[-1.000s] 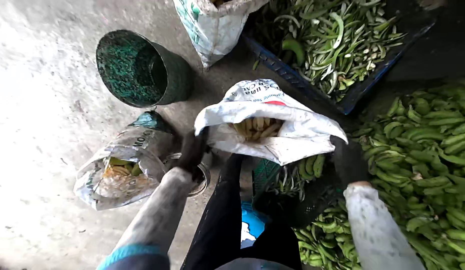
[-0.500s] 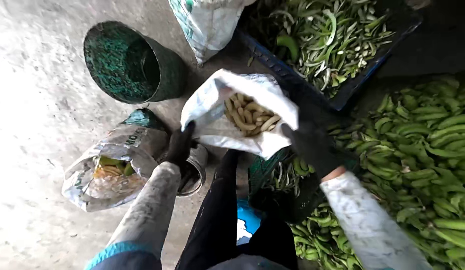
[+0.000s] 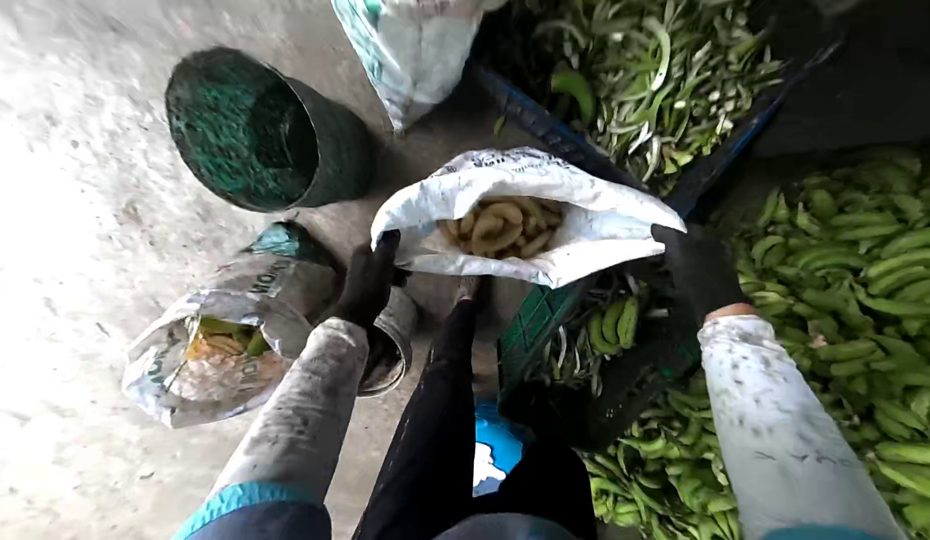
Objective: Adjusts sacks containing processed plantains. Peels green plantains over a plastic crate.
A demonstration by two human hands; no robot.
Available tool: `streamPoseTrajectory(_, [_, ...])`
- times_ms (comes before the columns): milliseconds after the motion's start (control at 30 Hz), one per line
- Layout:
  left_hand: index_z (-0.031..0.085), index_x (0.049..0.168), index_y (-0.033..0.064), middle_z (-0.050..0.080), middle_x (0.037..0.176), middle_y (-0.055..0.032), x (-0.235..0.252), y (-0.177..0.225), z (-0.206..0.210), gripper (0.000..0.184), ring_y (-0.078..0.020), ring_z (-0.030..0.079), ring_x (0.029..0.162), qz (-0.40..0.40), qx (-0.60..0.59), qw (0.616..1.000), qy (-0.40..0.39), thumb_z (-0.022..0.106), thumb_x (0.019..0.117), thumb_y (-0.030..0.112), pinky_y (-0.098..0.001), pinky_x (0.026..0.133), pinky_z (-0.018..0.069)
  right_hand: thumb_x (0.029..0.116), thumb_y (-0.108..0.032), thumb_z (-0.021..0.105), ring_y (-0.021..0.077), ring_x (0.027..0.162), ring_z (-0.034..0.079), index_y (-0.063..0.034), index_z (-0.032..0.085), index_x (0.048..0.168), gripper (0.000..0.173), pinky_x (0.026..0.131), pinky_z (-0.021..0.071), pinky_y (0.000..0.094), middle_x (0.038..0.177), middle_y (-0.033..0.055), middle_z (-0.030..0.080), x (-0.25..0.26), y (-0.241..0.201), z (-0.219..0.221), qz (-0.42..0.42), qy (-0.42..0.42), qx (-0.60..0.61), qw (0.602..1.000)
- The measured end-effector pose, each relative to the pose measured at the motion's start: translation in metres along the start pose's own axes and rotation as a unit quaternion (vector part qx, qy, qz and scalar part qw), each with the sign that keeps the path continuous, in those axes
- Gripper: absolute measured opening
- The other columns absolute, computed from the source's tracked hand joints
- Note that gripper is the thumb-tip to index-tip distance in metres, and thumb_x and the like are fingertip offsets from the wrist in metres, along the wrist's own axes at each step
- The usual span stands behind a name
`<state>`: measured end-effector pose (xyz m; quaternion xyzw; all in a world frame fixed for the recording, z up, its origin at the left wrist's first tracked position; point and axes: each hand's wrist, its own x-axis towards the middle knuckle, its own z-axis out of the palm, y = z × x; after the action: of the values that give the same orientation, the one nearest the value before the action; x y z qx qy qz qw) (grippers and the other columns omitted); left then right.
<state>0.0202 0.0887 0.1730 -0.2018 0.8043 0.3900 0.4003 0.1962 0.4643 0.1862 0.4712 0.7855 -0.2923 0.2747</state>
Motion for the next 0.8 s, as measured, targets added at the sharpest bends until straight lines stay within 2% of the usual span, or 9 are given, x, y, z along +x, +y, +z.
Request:
streamPoseTrajectory(133, [0.063,0.124,0.0061,0.068,0.098,-0.0139,-0.001,-0.001,-0.018,0.051,-0.0228,0.067,0.081,-0.011,0.118,0.991,-0.063,0.051,0.1043,0.052,-0.0458,0.076,0.0567,0.0992,-0.062,0.050,0.0513,0.113,0.059,-0.0056,0.064,0.125,0.063,0.090,0.0419,0.0761,0.120,0.0294,0.064,-0.009,-0.001,-0.021,0.048,-0.039,-0.033,0.998])
streamPoseTrajectory(200, [0.056,0.138,0.0128,0.067,0.114,-0.0197,-0.005,0.003,-0.036,0.066,-0.0346,0.066,0.101,0.014,0.181,0.982,-0.043,0.065,0.0936,0.060,-0.0604,0.088,0.0524,0.0956,-0.065,0.054,0.0514,0.116,0.058,-0.0161,0.058,0.139,0.066,0.089,0.0412,0.0782,0.129,0.0267,0.062,-0.029,0.000,-0.029,0.022,-0.014,-0.019,0.999])
streamPoseTrajectory(267, [0.035,0.158,0.0193,0.052,0.144,-0.0240,-0.012,0.020,-0.047,0.094,-0.0437,0.054,0.127,0.078,0.265,0.961,0.015,0.069,0.0849,0.068,-0.0691,0.100,0.0443,0.0944,-0.066,0.054,0.0480,0.130,0.051,-0.0269,0.034,0.158,0.078,0.097,0.0394,0.0772,0.150,0.0209,0.048,-0.046,0.005,-0.027,-0.027,0.068,-0.040,0.997])
streamPoseTrajectory(333, [0.028,0.162,0.0199,0.040,0.155,-0.0251,-0.008,0.042,-0.038,0.107,-0.0475,0.043,0.138,0.175,0.356,0.915,0.071,0.071,0.0784,0.071,-0.0714,0.107,0.0345,0.0989,-0.057,0.052,0.0447,0.135,0.047,-0.0181,0.029,0.160,0.076,0.101,0.0406,0.0718,0.155,0.0211,0.042,-0.068,-0.018,-0.010,-0.132,0.139,-0.076,0.979])
streamPoseTrajectory(433, [0.025,0.163,0.0168,0.031,0.163,-0.0239,0.002,0.081,0.010,0.115,-0.0465,0.025,0.151,0.283,0.443,0.850,0.030,0.080,0.0741,0.065,-0.0738,0.117,0.0147,0.0962,-0.048,0.062,0.0429,0.134,0.051,-0.0094,0.041,0.154,0.073,0.102,0.0407,0.0699,0.151,0.0214,0.049,-0.095,-0.068,0.062,-0.288,0.067,-0.122,0.948])
streamPoseTrajectory(567, [0.050,0.151,0.0169,0.055,0.145,-0.0201,0.039,0.100,0.072,0.076,-0.0438,0.046,0.139,0.377,0.494,0.783,-0.023,0.072,0.0883,0.053,-0.0754,0.114,0.0190,0.0954,-0.042,0.060,0.0440,0.149,0.029,-0.0215,0.029,0.162,0.075,0.109,0.0217,0.0764,0.162,0.0188,0.035,-0.077,-0.086,0.174,-0.313,-0.087,-0.220,0.920])
streamPoseTrajectory(633, [0.067,0.130,0.0137,0.067,0.127,-0.0169,0.046,0.114,0.087,0.037,-0.0376,0.059,0.125,0.369,0.487,0.791,-0.032,0.057,0.1015,0.036,-0.0648,0.113,0.0294,0.0989,-0.023,0.056,0.0435,0.135,0.048,-0.0206,0.042,0.156,0.059,0.104,0.0358,0.0710,0.143,0.0181,0.056,-0.081,-0.082,0.200,-0.280,-0.092,-0.222,0.929])
streamPoseTrajectory(700, [0.067,0.130,0.0152,0.068,0.127,-0.0158,0.046,0.131,0.091,0.035,-0.0354,0.062,0.123,0.355,0.465,0.811,-0.005,0.046,0.1067,0.031,-0.0588,0.111,0.0368,0.1001,-0.016,0.054,0.0437,0.115,0.061,-0.0139,0.057,0.140,0.040,0.096,0.0465,0.0638,0.116,0.0188,0.069,-0.098,-0.081,0.207,-0.257,-0.138,-0.213,0.933])
streamPoseTrajectory(800, [0.057,0.144,0.0232,0.061,0.141,-0.0116,0.036,0.134,0.084,0.043,-0.0335,0.056,0.131,0.396,0.411,0.820,0.038,0.046,0.1062,0.038,-0.0601,0.111,0.0342,0.1042,-0.014,0.047,0.0410,0.115,0.062,-0.0083,0.058,0.139,0.037,0.107,0.0353,0.0629,0.117,0.0195,0.069,-0.125,-0.072,0.205,-0.268,-0.216,-0.215,0.914])
